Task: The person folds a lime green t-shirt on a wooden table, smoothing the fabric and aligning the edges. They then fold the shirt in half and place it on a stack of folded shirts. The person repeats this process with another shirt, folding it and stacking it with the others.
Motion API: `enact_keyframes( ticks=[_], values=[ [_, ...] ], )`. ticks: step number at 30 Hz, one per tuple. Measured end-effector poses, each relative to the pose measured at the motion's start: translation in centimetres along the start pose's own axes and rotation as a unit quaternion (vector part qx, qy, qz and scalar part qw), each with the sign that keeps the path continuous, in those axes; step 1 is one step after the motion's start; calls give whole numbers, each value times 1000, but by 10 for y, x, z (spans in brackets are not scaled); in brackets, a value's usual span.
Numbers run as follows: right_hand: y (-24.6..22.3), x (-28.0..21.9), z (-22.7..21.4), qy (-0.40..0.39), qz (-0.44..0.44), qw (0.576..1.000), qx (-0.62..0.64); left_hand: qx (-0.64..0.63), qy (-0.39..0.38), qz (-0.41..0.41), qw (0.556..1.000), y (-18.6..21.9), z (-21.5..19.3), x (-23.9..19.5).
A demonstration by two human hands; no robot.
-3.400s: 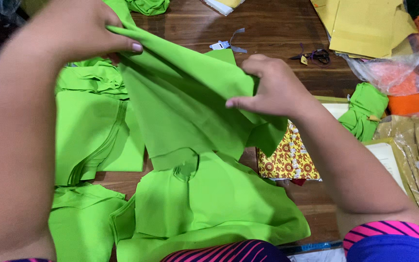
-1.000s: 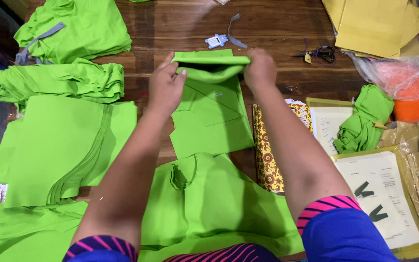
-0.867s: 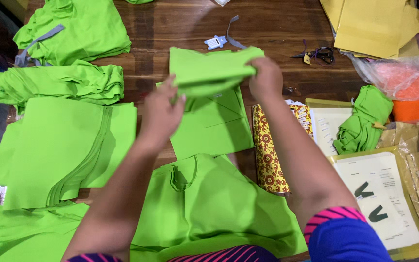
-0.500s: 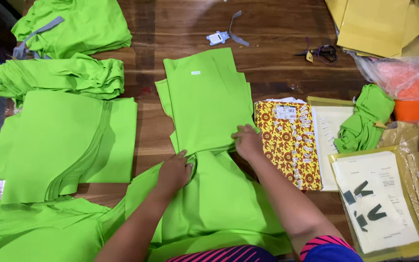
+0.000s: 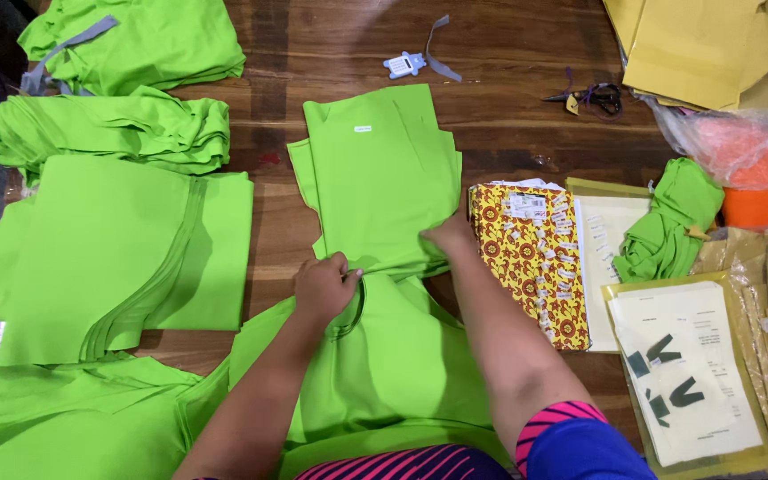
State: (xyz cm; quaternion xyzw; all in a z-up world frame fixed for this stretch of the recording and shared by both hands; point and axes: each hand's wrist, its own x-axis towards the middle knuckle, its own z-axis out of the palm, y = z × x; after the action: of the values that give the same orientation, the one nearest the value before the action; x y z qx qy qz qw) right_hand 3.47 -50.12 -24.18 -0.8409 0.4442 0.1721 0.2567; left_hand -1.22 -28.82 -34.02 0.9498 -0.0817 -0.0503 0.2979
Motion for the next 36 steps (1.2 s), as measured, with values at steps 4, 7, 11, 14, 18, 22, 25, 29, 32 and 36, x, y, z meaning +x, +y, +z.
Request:
enact_keyframes(
  ticks=[4,7,11,14,18,22,25,29,32,36],
  values=[
    [14,71,2,-190,-81,928,309,25,-64,-21,997,25,-31,3],
    [-17,89,-19,-291,-83,864,402,-36,-157,-7,987,45,-47,9],
    [-80,59,-69,-215,-343,862,306,-192,-300,-45,933,91,-92,9],
    [-116,17,-104,-184,-483,850,96,-474,-229,-96,845,86,-80,23],
    [-97,-72,-88,-95,-546,804,-216,-785,-169,-106,587,50,-65,46],
    [-10,-101,11,-120,-560,702,-424,-821,-68,-134,550,-37,-63,40],
    [42,-91,60,-123,-564,694,-429,-782,-49,-192,591,-123,-11,20],
    [57,-66,48,-215,-533,779,-251,-845,102,-187,491,-13,-55,6],
    [44,-39,6,-271,-508,815,-64,-862,226,-206,405,-8,-41,51],
    [54,22,-22,-308,-408,856,72,-722,122,-168,660,35,-54,77]
  ],
)
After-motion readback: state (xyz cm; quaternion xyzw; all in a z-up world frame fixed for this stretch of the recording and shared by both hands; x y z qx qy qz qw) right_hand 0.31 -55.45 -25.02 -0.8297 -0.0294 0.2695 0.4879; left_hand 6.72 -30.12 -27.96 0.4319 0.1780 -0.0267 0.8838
